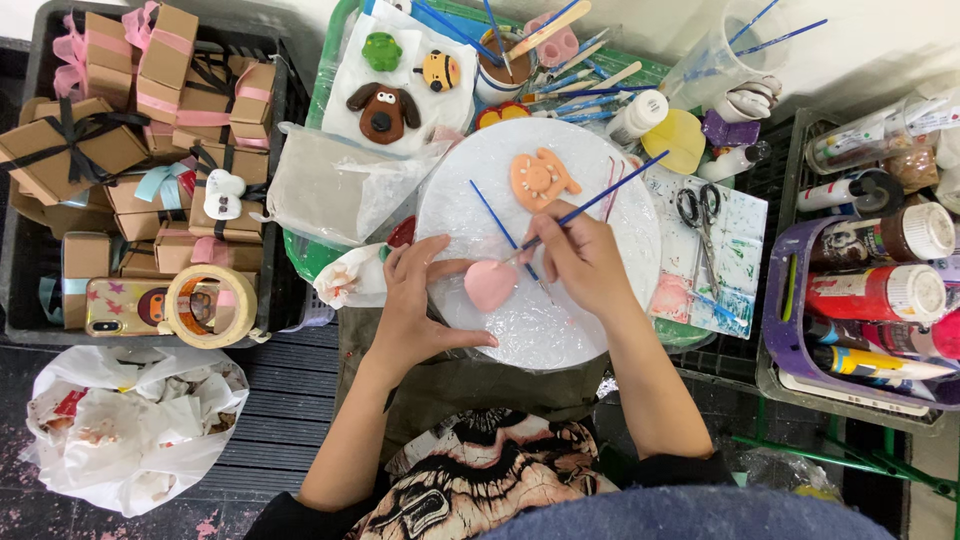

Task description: The person applies a liquid to two small figures using a brush while they are on a rotating plate. They rotate the plate by hand and pick up the figures to apply the liquid to different sides.

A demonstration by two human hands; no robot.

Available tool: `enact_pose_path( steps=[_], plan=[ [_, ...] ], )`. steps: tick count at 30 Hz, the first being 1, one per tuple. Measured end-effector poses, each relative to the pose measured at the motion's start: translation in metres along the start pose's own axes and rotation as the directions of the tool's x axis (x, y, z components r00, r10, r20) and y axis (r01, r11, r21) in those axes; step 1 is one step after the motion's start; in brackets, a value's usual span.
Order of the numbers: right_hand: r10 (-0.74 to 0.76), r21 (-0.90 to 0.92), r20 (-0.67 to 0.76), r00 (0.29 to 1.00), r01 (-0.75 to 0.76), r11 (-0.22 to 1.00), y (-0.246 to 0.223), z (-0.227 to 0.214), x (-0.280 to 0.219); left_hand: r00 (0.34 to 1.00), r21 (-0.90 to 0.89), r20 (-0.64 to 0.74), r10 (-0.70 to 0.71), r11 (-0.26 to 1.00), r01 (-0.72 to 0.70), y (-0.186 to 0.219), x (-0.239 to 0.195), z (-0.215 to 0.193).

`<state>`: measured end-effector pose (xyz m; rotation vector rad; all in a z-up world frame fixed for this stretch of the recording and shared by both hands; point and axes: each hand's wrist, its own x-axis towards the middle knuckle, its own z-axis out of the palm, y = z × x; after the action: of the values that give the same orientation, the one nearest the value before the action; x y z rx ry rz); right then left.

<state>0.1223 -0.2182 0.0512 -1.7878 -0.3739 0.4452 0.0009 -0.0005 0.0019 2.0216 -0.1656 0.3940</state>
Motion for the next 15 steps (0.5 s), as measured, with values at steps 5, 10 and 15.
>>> enact_pose_path(
  steps=[5, 10, 15],
  plan=[
    [0.002, 0.051, -0.056, 0.998, 0.001, 0.999, 0.007, -0.014, 0.000, 1.000, 0.004, -0.003, 0.006, 1.000, -0.006, -0.001, 0.000, 0.000],
    [-0.017, 0.061, -0.004, 1.000, 0.017, 0.998, -0.004, 0.008, 0.001, 1.000, 0.007, 0.001, 0.003, 1.000, -0.003, 0.000, 0.001, 0.000],
    [-0.040, -0.035, -0.023, 0.999, 0.040, 0.999, -0.007, 0.005, 0.000, 0.999, 0.062, -0.016, 0.045, 0.997, -0.044, 0.000, 0.001, 0.000]
  ],
)
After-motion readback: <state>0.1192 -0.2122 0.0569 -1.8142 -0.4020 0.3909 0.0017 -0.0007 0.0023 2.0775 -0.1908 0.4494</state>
